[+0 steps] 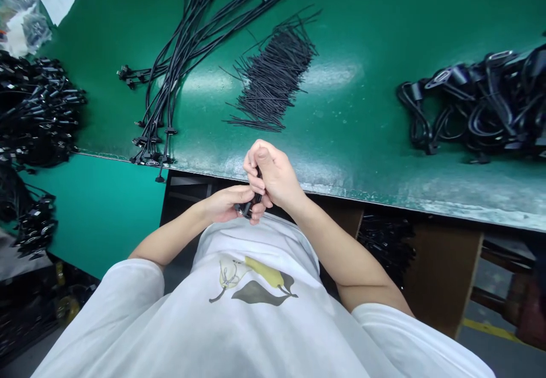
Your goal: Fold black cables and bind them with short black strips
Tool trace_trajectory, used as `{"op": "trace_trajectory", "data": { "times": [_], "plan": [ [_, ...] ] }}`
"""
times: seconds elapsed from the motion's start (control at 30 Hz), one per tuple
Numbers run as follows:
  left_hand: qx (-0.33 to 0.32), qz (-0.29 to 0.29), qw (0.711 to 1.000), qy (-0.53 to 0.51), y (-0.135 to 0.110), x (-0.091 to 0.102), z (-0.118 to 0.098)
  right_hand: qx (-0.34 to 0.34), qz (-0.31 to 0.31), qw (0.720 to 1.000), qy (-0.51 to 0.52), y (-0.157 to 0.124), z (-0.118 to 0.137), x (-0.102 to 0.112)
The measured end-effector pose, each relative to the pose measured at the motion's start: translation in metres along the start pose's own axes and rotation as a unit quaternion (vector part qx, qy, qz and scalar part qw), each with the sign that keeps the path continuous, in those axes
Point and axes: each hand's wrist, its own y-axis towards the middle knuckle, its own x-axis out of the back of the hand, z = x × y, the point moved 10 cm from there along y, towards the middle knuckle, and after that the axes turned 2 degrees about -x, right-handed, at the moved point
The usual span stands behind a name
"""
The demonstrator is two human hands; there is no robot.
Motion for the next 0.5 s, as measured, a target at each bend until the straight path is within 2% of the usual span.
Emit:
{"op": "trace_trajectory", "data": {
  "times": [0.23, 0.3, 0.37, 0.43, 0.47, 0.5],
  "plan": [
    [-0.005, -0.089, 0.991, -0.095, 0.011, 0.007, 0.010, 0.023, -0.048, 0.998, 0.039, 0.005, 0.001, 0.019],
    [-0.010, -0.094, 0.990, -0.108, 0.013, 0.005, 0.008, 0.034, -0.047, 0.998, 0.014, 0.005, 0.004, 0.026],
    [-0.014, -0.096, 0.989, -0.110, 0.014, 0.005, 0.005, 0.069, -0.042, 0.994, -0.068, 0.005, 0.012, 0.034],
    [-0.011, -0.099, 0.990, -0.098, 0.013, 0.008, 0.001, 0.128, -0.045, 0.966, -0.221, 0.002, 0.025, 0.040],
    [-0.007, -0.102, 0.991, -0.084, 0.012, 0.010, -0.001, 0.168, -0.049, 0.932, -0.316, -0.001, 0.034, 0.041],
    [-0.001, -0.107, 0.992, -0.065, 0.011, 0.013, -0.003, 0.217, -0.049, 0.883, -0.414, -0.005, 0.043, 0.039]
  ]
}}
